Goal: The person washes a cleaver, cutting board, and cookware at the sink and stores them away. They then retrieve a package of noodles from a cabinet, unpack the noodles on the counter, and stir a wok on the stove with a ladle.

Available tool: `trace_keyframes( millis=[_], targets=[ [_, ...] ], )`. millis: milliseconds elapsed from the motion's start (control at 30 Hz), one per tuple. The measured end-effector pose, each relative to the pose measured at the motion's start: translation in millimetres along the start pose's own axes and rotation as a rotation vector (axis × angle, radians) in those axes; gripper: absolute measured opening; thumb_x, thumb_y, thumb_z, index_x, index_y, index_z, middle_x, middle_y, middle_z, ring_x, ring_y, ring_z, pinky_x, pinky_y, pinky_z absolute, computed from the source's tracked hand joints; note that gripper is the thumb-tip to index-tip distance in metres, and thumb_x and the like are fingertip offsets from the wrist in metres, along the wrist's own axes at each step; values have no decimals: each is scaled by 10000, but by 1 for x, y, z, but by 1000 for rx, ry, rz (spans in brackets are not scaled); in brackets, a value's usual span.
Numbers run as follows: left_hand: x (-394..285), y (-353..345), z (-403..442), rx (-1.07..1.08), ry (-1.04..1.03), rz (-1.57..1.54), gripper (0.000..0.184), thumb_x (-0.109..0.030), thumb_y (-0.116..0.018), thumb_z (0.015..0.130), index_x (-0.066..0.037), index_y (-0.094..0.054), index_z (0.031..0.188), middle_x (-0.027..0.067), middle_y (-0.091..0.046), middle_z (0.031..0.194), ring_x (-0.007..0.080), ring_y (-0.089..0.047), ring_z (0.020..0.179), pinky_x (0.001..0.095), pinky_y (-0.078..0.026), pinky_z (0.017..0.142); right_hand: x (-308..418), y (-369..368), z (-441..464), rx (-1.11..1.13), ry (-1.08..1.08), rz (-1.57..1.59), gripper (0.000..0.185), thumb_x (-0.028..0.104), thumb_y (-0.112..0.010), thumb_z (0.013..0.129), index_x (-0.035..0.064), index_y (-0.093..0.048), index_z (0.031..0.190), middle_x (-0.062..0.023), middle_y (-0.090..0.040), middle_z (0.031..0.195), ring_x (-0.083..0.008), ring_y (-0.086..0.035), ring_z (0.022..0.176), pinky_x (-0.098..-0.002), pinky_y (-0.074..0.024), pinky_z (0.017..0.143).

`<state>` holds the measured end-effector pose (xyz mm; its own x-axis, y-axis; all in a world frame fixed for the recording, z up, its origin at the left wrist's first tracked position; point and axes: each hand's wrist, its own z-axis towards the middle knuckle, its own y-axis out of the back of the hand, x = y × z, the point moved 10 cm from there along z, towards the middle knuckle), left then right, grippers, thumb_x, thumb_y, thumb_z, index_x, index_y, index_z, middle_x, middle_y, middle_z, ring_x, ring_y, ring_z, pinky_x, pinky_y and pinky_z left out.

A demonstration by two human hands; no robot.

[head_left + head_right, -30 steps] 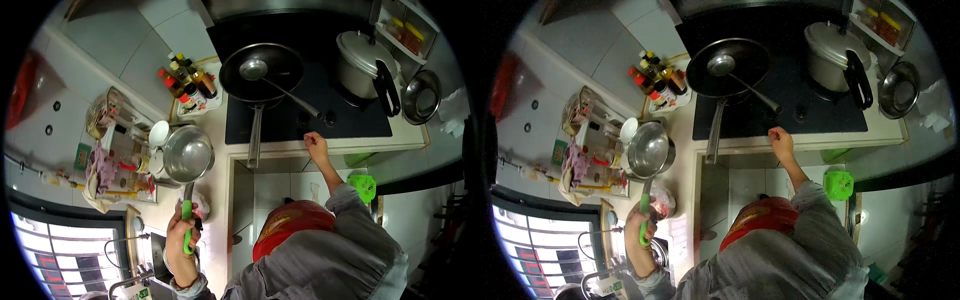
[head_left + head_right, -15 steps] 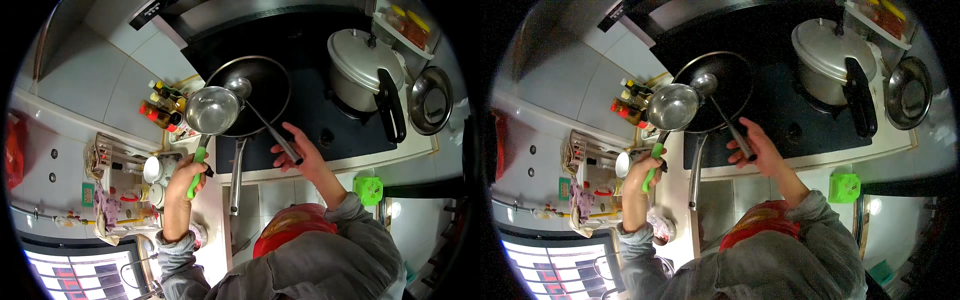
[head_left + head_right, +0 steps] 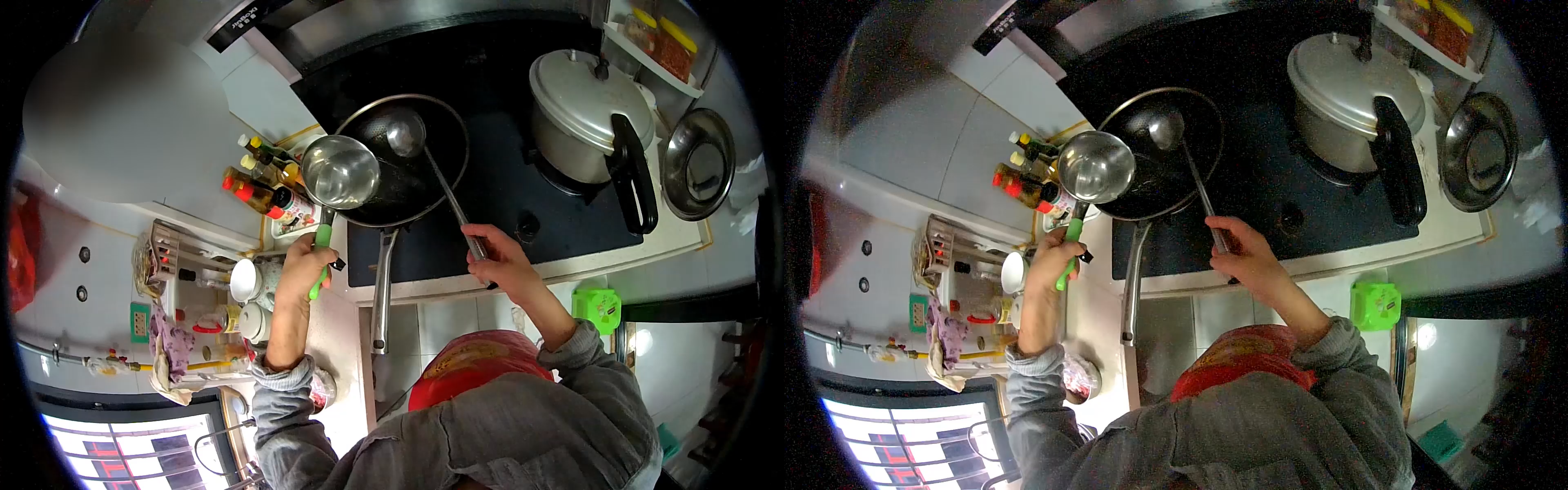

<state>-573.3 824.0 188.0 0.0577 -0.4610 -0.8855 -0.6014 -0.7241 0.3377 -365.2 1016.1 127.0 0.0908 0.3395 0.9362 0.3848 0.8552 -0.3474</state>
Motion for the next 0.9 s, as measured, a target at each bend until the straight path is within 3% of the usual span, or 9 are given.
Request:
trace_keyframes(
  millis=[167, 200, 333, 400, 500, 533, 767, 800, 900],
  targets=[
    [7, 21, -16, 8, 81, -313, 304, -40, -533, 705, 68, -523, 989, 43, -472, 538, 118, -411, 325, 216, -295, 316, 11, 3, -5, -28, -6, -79, 458, 16, -564, 768, 97, -462, 1207, 5, -481, 803, -80, -459, 692, -232, -409, 610],
    [11, 23, -20, 47, 101, -412, 318, -40, -525, 710, 68, -520, 1009, 40, -467, 533, 117, -404, 320, 215, -293, 315, 13, 4, -4, -65, 38, -44, 501, -34, -531, 719, 68, -469, 1206, -38, -526, 822, -86, -476, 635, -213, -393, 553],
    [32, 46, -57, 57, 90, -628, 391, -68, -502, 720, 76, -495, 1084, 35, -449, 525, 107, -356, 293, 213, -289, 308, 7, 2, 1, -97, 49, 14, 492, -21, -536, 727, 54, -464, 1207, -61, -546, 813, -95, -486, 604, -213, -394, 523],
    [43, 59, -95, 0, 73, -650, 436, -79, -502, 703, 83, -482, 1107, 49, -470, 594, 103, -347, 287, 209, -280, 291, 6, -5, 1, -91, 51, 28, 478, -13, -536, 734, 47, -464, 1203, -74, -556, 814, -102, -491, 589, -218, -390, 497],
    [64, 79, -155, -88, 38, -690, 491, -79, -501, 677, 88, -465, 1137, 70, -494, 686, 100, -343, 284, 203, -270, 270, 2, -21, -1, -67, 9, 19, 456, 64, -583, 774, 65, -456, 1212, -28, -538, 781, -106, -499, 636, -240, -404, 545],
    [77, 86, -178, -97, 50, -727, 524, -72, -499, 656, 87, -457, 1153, 86, -499, 723, 98, -350, 288, 202, -271, 265, -5, -23, -1, -67, -4, 11, 458, 64, -580, 775, 62, -453, 1215, -31, -542, 777, -105, -504, 621, -241, -392, 493],
    [171, 137, -330, -391, 103, -709, 517, -72, -494, 627, 94, -480, 1117, 66, -503, 658, 94, -369, 310, 193, -281, 285, -26, -56, -10, -60, 42, -121, 464, 69, -588, 750, 74, -474, 1200, -42, -545, 795, -105, -505, 603, -233, -377, 457],
    [187, 145, -358, -529, 166, -657, 500, -76, -498, 631, 88, -490, 1103, 58, -503, 659, 91, -365, 313, 194, -283, 292, -22, -63, -17, -97, 10, -107, 465, 88, -588, 751, 72, -474, 1201, -47, -549, 812, -103, -509, 616, -227, -378, 464],
    [236, 156, -415, -644, 188, -710, 484, -79, -505, 637, 75, -495, 1096, 51, -498, 655, 93, -383, 316, 200, -292, 291, -17, -64, -21, -127, -29, -44, 456, 149, -576, 767, 65, -476, 1204, -64, -560, 859, -95, -517, 656, -212, -383, 475]
  ],
)
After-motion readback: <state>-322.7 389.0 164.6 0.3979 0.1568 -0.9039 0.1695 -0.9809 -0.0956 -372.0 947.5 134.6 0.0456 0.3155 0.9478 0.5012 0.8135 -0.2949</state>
